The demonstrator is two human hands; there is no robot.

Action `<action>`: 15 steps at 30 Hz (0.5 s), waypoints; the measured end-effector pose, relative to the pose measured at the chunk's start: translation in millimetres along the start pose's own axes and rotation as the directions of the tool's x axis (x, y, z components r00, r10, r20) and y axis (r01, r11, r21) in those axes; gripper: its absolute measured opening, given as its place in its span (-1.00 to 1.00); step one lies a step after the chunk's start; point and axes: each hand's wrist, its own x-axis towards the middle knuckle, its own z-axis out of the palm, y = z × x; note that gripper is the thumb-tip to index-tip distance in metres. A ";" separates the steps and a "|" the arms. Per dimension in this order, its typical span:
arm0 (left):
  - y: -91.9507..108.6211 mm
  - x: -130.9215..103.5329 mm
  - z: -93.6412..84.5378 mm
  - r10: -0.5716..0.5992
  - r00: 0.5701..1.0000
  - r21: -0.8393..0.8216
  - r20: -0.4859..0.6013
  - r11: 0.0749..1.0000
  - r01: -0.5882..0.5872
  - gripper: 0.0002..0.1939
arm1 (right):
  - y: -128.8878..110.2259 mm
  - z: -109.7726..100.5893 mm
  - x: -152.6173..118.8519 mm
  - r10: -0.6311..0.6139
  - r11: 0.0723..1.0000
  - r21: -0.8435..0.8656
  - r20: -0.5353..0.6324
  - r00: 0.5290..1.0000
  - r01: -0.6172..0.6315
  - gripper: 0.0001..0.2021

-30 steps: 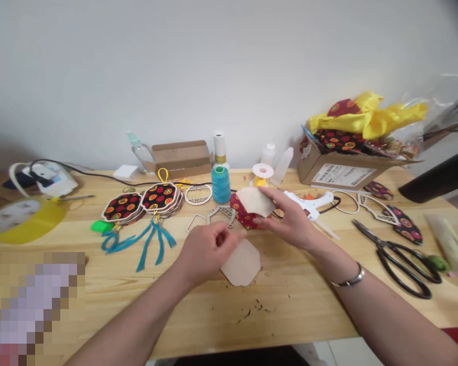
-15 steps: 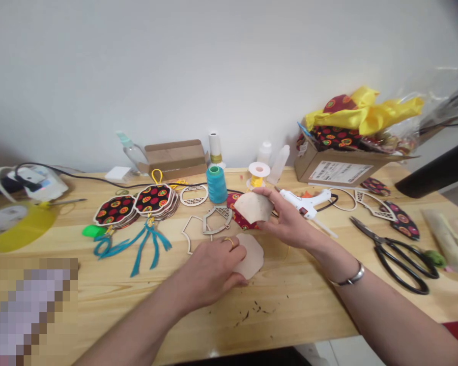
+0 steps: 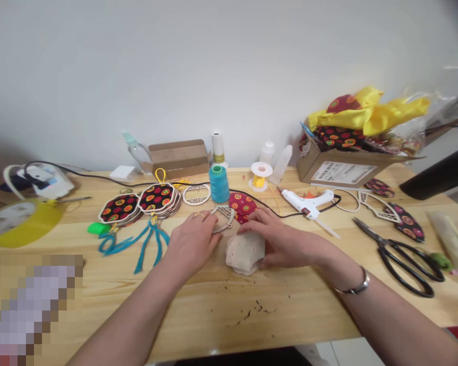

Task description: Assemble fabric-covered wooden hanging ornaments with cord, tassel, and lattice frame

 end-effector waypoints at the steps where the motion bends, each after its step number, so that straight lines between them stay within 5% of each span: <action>1: -0.7 0.5 0.2 -0.009 1.000 0.009 0.006 1.000 0.009 -0.84 | 0.0 1.0 0.7 -0.001 1.000 -0.014 0.020 1.000 0.001 -0.41; 8: -2.6 1.8 -3.1 -0.057 0.998 0.039 -0.023 0.998 0.057 -0.71 | -0.9 2.4 3.6 0.074 0.996 -0.049 0.099 0.992 -0.070 -0.31; 12: 4.7 -1.9 -5.7 0.028 0.999 -0.181 -0.026 0.983 -0.032 -0.66 | -1.1 0.6 2.0 0.095 0.995 -0.009 0.098 0.991 -0.095 -0.14; 15: 11.5 -7.0 -4.6 0.142 0.986 -0.297 0.091 0.949 -0.109 -0.22 | 0.0 0.7 1.1 0.037 0.999 0.012 0.055 0.998 -0.038 -0.09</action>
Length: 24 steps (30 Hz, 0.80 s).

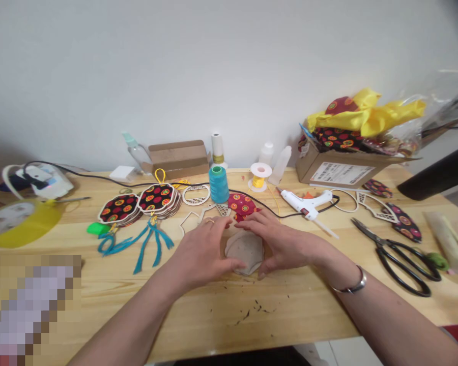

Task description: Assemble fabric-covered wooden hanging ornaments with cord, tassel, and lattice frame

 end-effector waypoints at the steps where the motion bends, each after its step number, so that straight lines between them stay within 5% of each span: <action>1: 1.6 -1.5 1.9 0.008 0.999 -0.005 0.041 1.000 -0.008 -0.07 | 0.6 0.6 0.1 -0.011 1.000 0.000 -0.009 1.000 0.011 -0.08; 5: 3.9 -5.4 9.6 0.041 0.993 0.018 0.109 0.999 -0.043 0.22 | 3.0 4.3 2.3 0.003 0.999 -0.032 -0.009 1.000 -0.004 -0.07; 15: -4.0 0.3 9.9 0.108 0.991 -0.057 0.080 0.993 -0.104 -0.12 | 4.9 5.6 4.0 -0.008 0.994 -0.106 -0.088 0.996 -0.001 -0.21; 24: -11.6 3.6 11.0 0.170 0.983 -0.222 0.065 0.963 -0.152 -0.18 | 5.7 4.3 2.0 0.009 0.997 -0.070 -0.097 0.995 -0.016 -0.17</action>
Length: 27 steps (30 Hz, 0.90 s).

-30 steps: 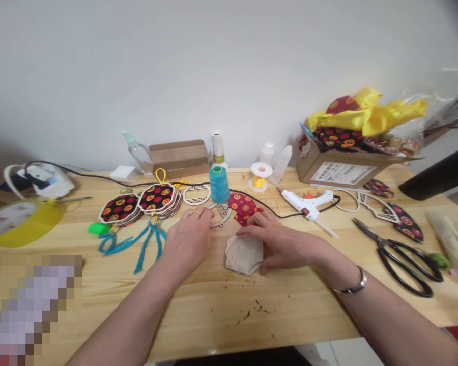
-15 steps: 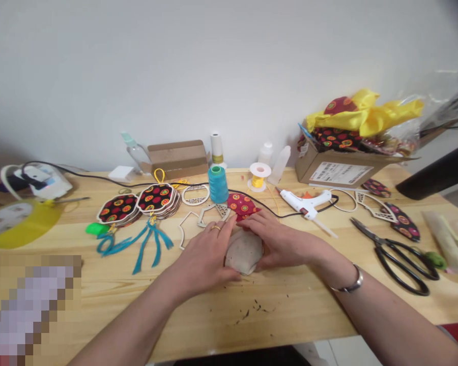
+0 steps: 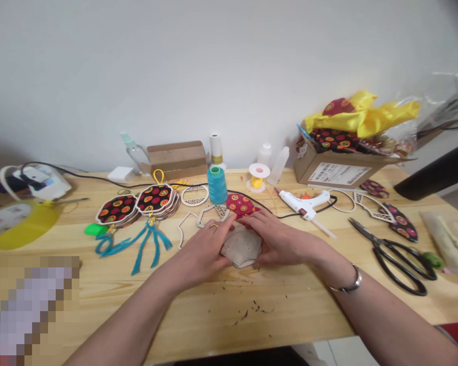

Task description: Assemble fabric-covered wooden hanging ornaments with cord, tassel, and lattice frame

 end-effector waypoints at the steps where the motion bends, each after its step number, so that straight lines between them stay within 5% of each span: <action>1: -0.3 0.3 -0.1 -0.004 1.000 -0.016 0.001 1.000 0.004 -0.19 | -0.5 -1.4 0.0 -0.018 1.000 0.017 -0.013 1.000 0.018 -0.15; 4: -2.7 0.2 1.9 -0.037 0.999 -0.050 -0.002 0.998 0.037 -0.21 | -3.6 -8.2 0.6 -0.056 0.994 0.087 -0.086 0.995 0.063 -0.19; 7: -5.9 -0.7 5.7 -0.037 0.998 -0.045 -0.044 0.998 0.035 -0.21 | -3.6 -15.8 2.0 0.069 0.987 0.162 -0.313 0.947 -0.019 -0.52; 10: -5.5 -2.2 6.8 -0.041 0.998 -0.002 -0.043 0.999 0.041 -0.20 | 6.2 -24.9 2.4 0.311 0.944 0.277 -0.577 0.755 -0.177 -0.82; 12: -2.9 -3.3 5.6 -0.066 0.997 0.036 -0.040 0.997 0.068 -0.18 | 17.4 -33.5 1.5 0.443 0.895 0.354 -0.644 0.623 -0.270 -0.79; 16: 1.2 -3.9 3.3 -0.119 0.992 0.095 -0.051 0.988 0.123 -0.18 | 43.1 -54.5 2.7 0.540 0.840 0.400 -0.683 0.491 -0.367 -0.77; 22: 0.4 -0.8 7.3 -0.102 0.986 0.137 -0.135 0.983 0.120 -0.31 | 76.9 -70.1 28.0 0.612 0.778 0.396 -0.653 0.446 -0.488 -0.56; 27: -0.2 0.1 11.9 -0.035 0.972 0.166 -0.234 0.983 0.076 -0.41 | 90.9 -64.7 49.6 0.634 0.759 0.389 -0.626 0.454 -0.523 -0.53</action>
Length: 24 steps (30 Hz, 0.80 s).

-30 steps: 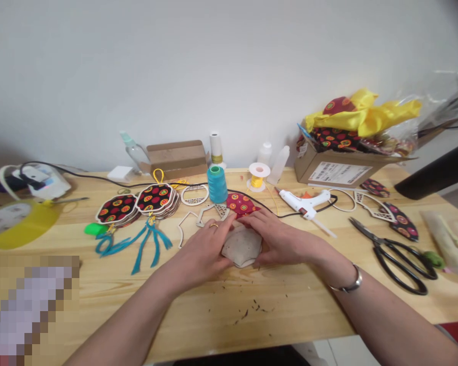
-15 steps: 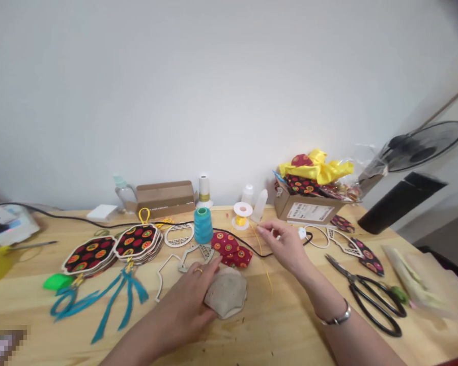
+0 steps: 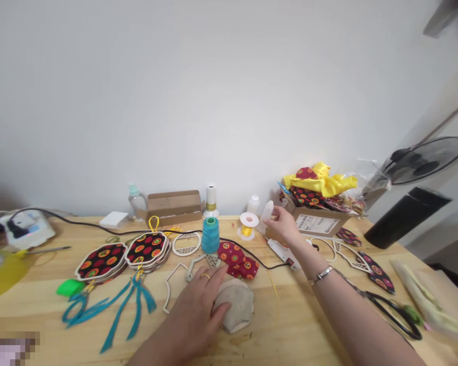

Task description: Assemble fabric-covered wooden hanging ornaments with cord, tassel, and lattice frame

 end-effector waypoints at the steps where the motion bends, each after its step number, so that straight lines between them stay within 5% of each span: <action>1: -0.5 -0.2 0.9 0.010 1.000 0.000 -0.030 1.000 -0.010 -0.42 | -0.5 2.8 0.6 0.000 1.000 -0.003 0.008 1.000 0.000 -0.57; 7: -5.3 -1.5 7.3 0.087 0.985 -0.001 -0.146 0.996 -0.088 -0.49 | -7.6 9.1 -0.9 -0.001 0.999 -0.051 -0.005 1.000 0.000 -0.85; 11: -5.4 -0.7 8.2 0.098 0.980 -0.004 -0.171 0.995 -0.100 -0.53 | -16.8 -4.1 -8.8 -0.051 0.996 -0.081 -0.074 0.996 0.045 -0.86; 16: -0.2 1.2 1.4 0.007 0.960 -0.147 -0.279 0.988 -0.050 -0.58 | -45.1 -35.7 -59.8 -0.243 0.970 -0.019 -0.097 0.965 0.242 -0.76; 20: 10.9 1.1 -8.6 -0.184 0.980 -0.436 -0.079 0.890 0.132 -0.37 | -67.6 -42.0 -118.5 -0.487 0.863 0.243 0.159 0.859 0.444 -0.91; 22: 16.5 0.9 -11.6 -0.151 0.988 -0.625 0.018 0.770 0.129 -0.31 | -72.2 -36.0 -139.3 -0.517 0.834 0.365 0.256 0.817 0.413 -0.89; 24: 20.1 0.8 -12.3 -0.069 0.995 -0.746 0.073 0.658 0.101 -0.46 | -71.8 -27.9 -150.3 -0.563 0.801 0.419 0.287 0.775 0.427 -0.90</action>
